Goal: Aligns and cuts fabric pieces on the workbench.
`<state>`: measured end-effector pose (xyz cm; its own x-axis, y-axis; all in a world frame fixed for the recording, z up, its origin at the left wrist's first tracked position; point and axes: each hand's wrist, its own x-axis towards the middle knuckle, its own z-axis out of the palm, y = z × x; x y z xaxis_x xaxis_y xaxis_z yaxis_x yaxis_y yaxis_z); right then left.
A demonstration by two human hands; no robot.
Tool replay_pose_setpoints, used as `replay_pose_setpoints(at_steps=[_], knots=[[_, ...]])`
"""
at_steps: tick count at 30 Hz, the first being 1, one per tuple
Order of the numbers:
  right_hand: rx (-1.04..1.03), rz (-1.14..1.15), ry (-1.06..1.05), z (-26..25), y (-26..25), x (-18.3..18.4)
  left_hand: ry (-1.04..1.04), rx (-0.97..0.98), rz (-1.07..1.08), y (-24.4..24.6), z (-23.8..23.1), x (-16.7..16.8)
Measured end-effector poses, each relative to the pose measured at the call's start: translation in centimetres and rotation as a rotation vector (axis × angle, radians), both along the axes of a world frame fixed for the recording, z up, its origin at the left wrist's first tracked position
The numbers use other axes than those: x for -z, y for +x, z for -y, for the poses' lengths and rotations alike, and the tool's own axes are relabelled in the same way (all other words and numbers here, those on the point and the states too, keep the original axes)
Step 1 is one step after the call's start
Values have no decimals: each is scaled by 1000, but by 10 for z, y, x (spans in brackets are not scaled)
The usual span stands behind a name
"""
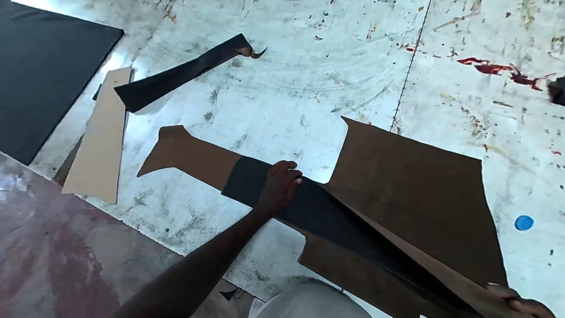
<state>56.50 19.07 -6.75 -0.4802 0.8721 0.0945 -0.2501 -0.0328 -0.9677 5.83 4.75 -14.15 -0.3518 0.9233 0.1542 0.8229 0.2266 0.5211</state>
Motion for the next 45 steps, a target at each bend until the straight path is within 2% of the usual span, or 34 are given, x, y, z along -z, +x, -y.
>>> replay_pose_setpoints(at_steps=[5,9,13,16,19,21,32,45], knots=[[60,-25,-154,0,-5,-5,-24,7,-9,0,-1,-3],[35,-69,-182,-4,0,4,-62,27,-47,0,-1,-4],[38,84,-204,-11,2,0,-63,28,-43,0,0,-5],[157,202,-307,-18,2,2,-46,21,-34,1,0,-4],[395,308,-458,-20,-1,12,-33,28,-42,0,0,-3],[454,340,-493,-23,-4,17,-34,29,-48,0,0,-3],[515,487,-494,-16,-10,20,-18,50,-56,2,0,-2],[601,482,-447,-8,-12,31,27,85,-107,-2,-1,3]])
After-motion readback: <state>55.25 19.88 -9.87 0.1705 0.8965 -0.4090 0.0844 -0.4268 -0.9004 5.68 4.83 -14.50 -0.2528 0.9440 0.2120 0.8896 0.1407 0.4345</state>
